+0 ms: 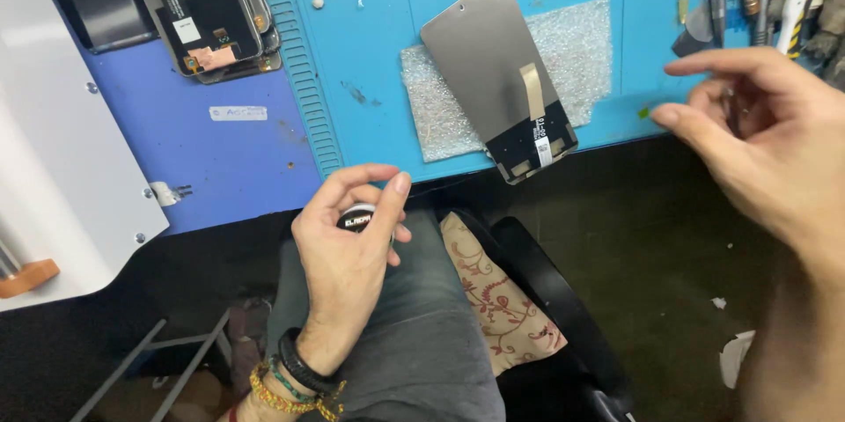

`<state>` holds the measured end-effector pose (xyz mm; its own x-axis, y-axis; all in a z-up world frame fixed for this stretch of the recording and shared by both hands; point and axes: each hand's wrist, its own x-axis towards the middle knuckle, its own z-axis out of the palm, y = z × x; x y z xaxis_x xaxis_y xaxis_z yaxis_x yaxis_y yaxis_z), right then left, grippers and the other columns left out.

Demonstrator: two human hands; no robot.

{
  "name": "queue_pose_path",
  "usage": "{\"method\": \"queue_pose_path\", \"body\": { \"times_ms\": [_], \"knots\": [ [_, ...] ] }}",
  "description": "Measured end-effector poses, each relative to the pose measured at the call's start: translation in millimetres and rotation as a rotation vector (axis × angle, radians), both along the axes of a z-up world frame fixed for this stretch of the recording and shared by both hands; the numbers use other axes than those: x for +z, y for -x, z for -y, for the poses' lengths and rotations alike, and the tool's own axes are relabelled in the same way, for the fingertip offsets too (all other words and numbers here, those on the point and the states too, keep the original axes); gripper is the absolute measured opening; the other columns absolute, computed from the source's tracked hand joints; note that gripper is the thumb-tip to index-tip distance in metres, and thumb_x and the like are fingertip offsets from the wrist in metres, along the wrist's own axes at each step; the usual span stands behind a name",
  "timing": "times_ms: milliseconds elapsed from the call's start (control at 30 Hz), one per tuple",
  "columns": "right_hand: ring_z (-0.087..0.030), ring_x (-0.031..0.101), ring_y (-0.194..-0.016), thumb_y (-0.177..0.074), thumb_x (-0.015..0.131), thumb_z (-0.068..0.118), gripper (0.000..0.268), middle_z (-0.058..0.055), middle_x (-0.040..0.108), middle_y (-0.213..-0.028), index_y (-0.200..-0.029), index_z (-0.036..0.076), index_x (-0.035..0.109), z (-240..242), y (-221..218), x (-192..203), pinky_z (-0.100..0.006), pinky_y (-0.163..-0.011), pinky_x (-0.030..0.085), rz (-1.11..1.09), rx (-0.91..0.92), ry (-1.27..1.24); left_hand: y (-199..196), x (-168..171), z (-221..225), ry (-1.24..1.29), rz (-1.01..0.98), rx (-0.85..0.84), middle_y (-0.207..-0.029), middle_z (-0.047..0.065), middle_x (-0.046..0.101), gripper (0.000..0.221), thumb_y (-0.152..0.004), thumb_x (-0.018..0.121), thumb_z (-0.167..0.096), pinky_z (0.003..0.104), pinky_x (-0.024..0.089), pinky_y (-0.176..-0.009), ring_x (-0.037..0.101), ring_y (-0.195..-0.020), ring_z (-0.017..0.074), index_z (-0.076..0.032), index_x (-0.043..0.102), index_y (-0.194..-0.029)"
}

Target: Separating a smartphone screen from its frame using a heating plate and a thin cutting wire

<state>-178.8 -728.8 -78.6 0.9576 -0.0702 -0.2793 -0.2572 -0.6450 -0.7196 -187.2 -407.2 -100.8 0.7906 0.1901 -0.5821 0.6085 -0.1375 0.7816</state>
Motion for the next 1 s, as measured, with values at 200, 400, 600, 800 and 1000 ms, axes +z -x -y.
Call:
{"method": "queue_pose_path", "body": {
  "times_ms": [200, 400, 600, 800, 1000],
  "knots": [
    [-0.012, 0.047, -0.079, -0.120, 0.078, -0.010, 0.020, -0.012, 0.066, -0.109, -0.138, -0.009, 0.070, -1.6, -32.4, -23.5, -0.025, -0.073, 0.042, 0.150, 0.105, 0.122, 24.1, -12.0, 3.4, 0.029, 0.050, 0.030, -0.068, 0.003, 0.069, 0.012, -0.092, 0.076, -0.015, 0.023, 0.052, -0.036, 0.069, -0.053, 0.0114, -0.006, 0.070, -0.097],
    [-0.028, 0.052, -0.091, -0.120, 0.067, -0.019, 0.015, -0.025, 0.067, -0.122, -0.133, -0.016, 0.073, -9.9, -24.7, -38.2, -0.041, -0.084, 0.044, 0.443, 0.241, 0.306, 35.1, -13.9, 8.2, 0.065, 0.088, 0.049, -0.081, 0.006, 0.068, 0.013, -0.096, 0.068, -0.015, 0.024, 0.057, -0.040, 0.071, -0.062, 0.0132, -0.004, 0.066, -0.105],
    [-0.046, 0.059, -0.122, -0.111, 0.052, -0.029, 0.021, -0.036, 0.056, -0.130, -0.124, -0.019, 0.066, -32.4, -31.1, -48.8, -0.047, -0.096, 0.056, 0.555, 0.298, 0.230, 38.2, -8.7, 12.7, 0.095, 0.087, 0.020, -0.088, 0.006, 0.068, 0.015, -0.098, 0.066, -0.015, 0.024, 0.058, -0.043, 0.073, -0.064, 0.0141, -0.004, 0.066, -0.108],
    [-0.046, 0.053, -0.124, -0.104, 0.074, -0.027, 0.031, -0.034, 0.056, -0.141, -0.132, -0.016, 0.068, -24.1, -23.3, -62.2, -0.052, -0.097, 0.049, 0.667, 0.346, 0.427, 37.6, -12.6, 11.0, 0.100, 0.067, 0.014, -0.087, 0.006, 0.068, 0.010, -0.097, 0.068, -0.013, 0.022, 0.057, -0.044, 0.072, -0.064, 0.0137, -0.005, 0.068, -0.103],
    [-0.028, 0.066, -0.083, -0.121, 0.055, -0.013, 0.008, -0.026, 0.061, -0.106, -0.128, -0.011, 0.051, -59.4, 59.1, -54.7, -0.032, -0.068, 0.056, 0.433, -0.342, -0.069, 40.4, -18.1, 12.3, 0.109, 0.045, 0.034, -0.084, 0.004, 0.069, 0.008, -0.095, 0.071, -0.014, 0.021, 0.056, -0.043, 0.073, -0.065, 0.0116, -0.006, 0.069, -0.099]
  ]
}}
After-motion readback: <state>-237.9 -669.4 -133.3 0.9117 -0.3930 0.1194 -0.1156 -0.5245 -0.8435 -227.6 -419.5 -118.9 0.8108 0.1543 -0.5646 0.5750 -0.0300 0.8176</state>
